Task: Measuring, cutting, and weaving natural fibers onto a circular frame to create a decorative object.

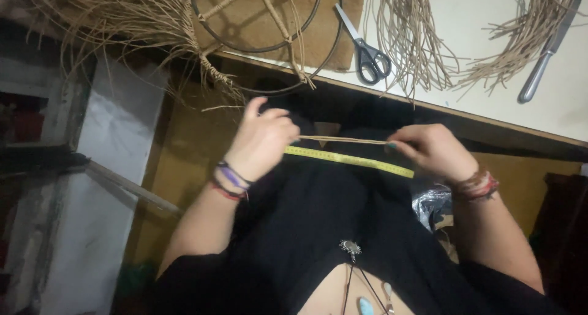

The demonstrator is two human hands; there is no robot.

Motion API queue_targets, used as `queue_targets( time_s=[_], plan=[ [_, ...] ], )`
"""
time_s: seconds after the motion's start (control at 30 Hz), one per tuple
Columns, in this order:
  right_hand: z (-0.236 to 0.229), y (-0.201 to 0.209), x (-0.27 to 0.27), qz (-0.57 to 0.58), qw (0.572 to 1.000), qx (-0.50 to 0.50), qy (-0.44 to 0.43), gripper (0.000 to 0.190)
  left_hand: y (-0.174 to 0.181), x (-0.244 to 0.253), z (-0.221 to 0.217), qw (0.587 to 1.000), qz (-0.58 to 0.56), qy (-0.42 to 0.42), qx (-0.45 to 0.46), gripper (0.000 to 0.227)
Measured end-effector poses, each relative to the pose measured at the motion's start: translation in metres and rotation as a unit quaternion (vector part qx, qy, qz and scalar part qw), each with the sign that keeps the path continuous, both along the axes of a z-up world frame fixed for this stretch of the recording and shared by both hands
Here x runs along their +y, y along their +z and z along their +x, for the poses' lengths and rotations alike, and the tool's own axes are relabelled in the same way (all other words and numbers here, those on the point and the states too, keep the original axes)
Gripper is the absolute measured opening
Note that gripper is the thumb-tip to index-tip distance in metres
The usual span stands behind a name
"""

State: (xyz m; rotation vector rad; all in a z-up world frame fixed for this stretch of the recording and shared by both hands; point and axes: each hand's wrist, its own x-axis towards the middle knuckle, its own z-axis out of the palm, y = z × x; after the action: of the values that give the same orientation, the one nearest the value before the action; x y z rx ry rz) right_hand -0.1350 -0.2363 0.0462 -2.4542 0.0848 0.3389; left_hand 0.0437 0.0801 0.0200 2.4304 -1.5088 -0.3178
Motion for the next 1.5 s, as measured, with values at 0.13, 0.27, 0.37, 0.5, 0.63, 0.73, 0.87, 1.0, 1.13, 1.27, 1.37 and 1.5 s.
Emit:
queue_targets(
  time_s=[0.13,0.27,0.37,0.5,0.63,0.73,0.87,1.0,1.13,1.27,1.37,1.5],
  plan=[
    [-0.001,0.004,-0.008,0.028,0.998,0.047,-0.021,0.015,-0.030,0.040,0.022,0.997,0.016,0.071,0.026,0.017],
    [0.007,-0.003,0.008,0.019,0.999,0.038,-0.003,0.016,-0.036,0.041,0.022,0.977,0.143,0.088,-0.135,0.022],
    [0.018,-0.004,0.028,-0.006,1.000,0.015,0.023,0.013,0.007,-0.004,-0.002,0.985,0.094,0.048,-0.138,0.048],
    [0.028,-0.024,0.047,-0.027,0.999,-0.003,0.046,0.013,0.032,-0.075,-0.053,0.996,-0.025,-0.056,0.066,0.104],
    [0.033,-0.022,0.047,-0.055,0.998,-0.002,0.028,0.013,0.010,-0.096,-0.075,0.964,-0.020,0.005,0.264,0.079],
    [0.034,-0.013,0.038,-0.023,0.999,0.025,-0.006,0.021,0.004,-0.091,-0.072,0.985,0.024,-0.001,0.171,0.043],
    [0.049,0.000,0.026,0.058,0.998,0.025,0.005,0.018,0.016,-0.078,-0.058,0.981,-0.037,0.013,0.189,0.017],
    [0.082,-0.009,0.015,-0.083,0.991,-0.095,-0.035,0.017,-0.002,-0.072,-0.047,0.972,-0.065,0.097,0.205,0.019],
    [0.115,-0.074,-0.005,-0.317,0.925,-0.188,-0.091,0.029,-0.003,-0.067,-0.040,0.964,-0.078,0.132,0.217,0.017],
    [0.136,-0.092,-0.005,-0.453,0.864,-0.199,-0.099,0.027,0.006,-0.060,-0.034,0.954,-0.115,0.150,0.231,0.016],
    [0.144,-0.104,-0.016,-0.444,0.875,-0.167,-0.094,0.025,0.011,-0.057,-0.032,0.951,-0.140,0.148,0.234,0.017],
    [0.140,-0.095,-0.021,-0.408,0.895,-0.136,-0.119,0.036,0.012,-0.058,-0.032,0.945,-0.178,0.144,0.232,0.019]
  ],
)
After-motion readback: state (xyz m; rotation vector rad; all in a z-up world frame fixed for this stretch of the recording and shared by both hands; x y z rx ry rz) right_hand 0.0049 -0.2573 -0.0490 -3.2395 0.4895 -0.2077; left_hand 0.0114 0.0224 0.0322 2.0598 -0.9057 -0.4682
